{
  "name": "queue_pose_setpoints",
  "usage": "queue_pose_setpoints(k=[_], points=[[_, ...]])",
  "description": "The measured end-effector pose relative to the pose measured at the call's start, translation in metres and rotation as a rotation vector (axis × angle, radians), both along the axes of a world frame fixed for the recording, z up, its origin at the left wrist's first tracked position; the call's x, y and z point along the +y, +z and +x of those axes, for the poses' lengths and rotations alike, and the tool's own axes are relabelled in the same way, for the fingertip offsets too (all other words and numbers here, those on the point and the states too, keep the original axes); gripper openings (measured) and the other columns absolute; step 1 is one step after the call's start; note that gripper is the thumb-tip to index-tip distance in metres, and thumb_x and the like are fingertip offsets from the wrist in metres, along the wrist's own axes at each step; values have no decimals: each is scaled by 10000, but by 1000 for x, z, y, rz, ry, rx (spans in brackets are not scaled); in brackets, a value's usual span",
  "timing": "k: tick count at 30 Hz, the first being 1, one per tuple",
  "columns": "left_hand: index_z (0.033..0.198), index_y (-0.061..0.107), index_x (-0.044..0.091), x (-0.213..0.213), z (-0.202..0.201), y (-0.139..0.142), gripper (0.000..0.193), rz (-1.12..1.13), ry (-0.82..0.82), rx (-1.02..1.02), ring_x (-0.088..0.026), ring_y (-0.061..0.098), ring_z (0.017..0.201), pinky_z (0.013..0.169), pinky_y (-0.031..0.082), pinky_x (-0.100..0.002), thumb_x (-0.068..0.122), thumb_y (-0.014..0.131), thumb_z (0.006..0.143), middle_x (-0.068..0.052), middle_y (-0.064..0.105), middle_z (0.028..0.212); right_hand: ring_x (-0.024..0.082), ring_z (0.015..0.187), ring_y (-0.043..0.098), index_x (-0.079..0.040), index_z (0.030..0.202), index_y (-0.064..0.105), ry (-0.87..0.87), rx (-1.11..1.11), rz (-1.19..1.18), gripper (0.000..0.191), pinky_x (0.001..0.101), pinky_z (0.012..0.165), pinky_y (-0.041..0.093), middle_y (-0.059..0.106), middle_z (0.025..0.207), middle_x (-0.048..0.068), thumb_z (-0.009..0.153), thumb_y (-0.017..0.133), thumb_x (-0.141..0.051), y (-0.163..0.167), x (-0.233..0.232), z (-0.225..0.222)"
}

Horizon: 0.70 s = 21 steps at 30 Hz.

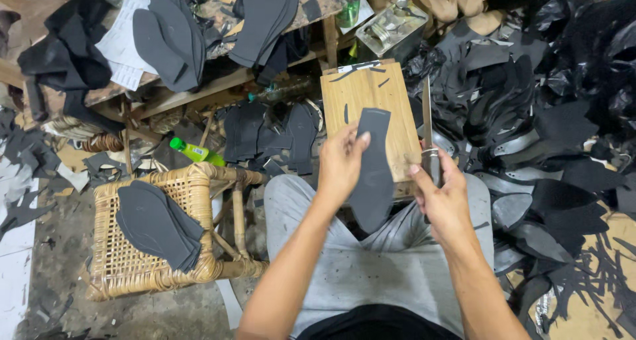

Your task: The person cuts and trims black shoe insoles using red-handled scissors and a knife. They first trim the edges with scissors, then place the insole on a wooden board and use a knife to refine the shape, removing small pieces of material.

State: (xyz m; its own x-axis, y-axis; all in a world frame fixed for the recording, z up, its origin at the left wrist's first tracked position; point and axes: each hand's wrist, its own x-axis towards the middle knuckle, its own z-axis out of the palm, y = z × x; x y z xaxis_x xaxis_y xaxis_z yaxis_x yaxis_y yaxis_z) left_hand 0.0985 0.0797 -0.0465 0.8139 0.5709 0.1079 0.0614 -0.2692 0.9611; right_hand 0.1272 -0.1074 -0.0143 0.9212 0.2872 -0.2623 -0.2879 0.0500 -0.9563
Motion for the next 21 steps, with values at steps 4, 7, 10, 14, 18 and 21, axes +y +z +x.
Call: queue_pose_setpoints(k=[4,7,10,14,18,21], points=[[1301,668,16,37,27,-34,463,484,-15,173,-352,669,1004,872,529,-420,206,757,888,-192,705,1100,86,539,476,-178,1439,581,39,-32,-215,524,248,445,373,609,859,6,927,681,-131,-30,-12,9],[1285,672,36,30,28,-53,517,641,-67,129,-404,559,1177,997,459,-485,225,782,817,-216,621,1274,196,805,582,-171,1464,571,83,-263,-384,576,321,673,468,679,1110,94,904,708,-153,-54,-20,14],[1308,667,45,6,17,-63,531,778,-82,134,-412,487,1263,1058,400,-512,246,766,826,-200,563,1380,325,1193,647,-136,1456,572,159,-447,-566,561,384,994,478,688,1274,225,924,700,-259,-71,-26,14],[1380,594,-33,-20,20,-62,613,744,-66,297,-404,464,1254,1044,379,-508,278,720,867,-212,523,1406,410,1244,599,-200,1440,579,180,-431,-728,514,448,1014,462,658,1323,240,958,624,-373,-70,-16,14],[1408,542,-93,-35,26,-62,646,740,-7,286,-415,438,1300,1088,348,-511,276,681,896,-238,492,1453,426,1059,656,-294,1441,583,245,-434,-1014,491,541,878,506,677,1169,198,954,603,-354,-52,0,7],[1393,548,-94,-39,27,-68,626,812,34,219,-418,420,1374,1142,322,-520,265,670,894,-233,495,1475,443,893,669,-266,1458,581,239,-605,-1056,505,553,763,531,643,1070,225,958,602,-330,-40,7,6]])
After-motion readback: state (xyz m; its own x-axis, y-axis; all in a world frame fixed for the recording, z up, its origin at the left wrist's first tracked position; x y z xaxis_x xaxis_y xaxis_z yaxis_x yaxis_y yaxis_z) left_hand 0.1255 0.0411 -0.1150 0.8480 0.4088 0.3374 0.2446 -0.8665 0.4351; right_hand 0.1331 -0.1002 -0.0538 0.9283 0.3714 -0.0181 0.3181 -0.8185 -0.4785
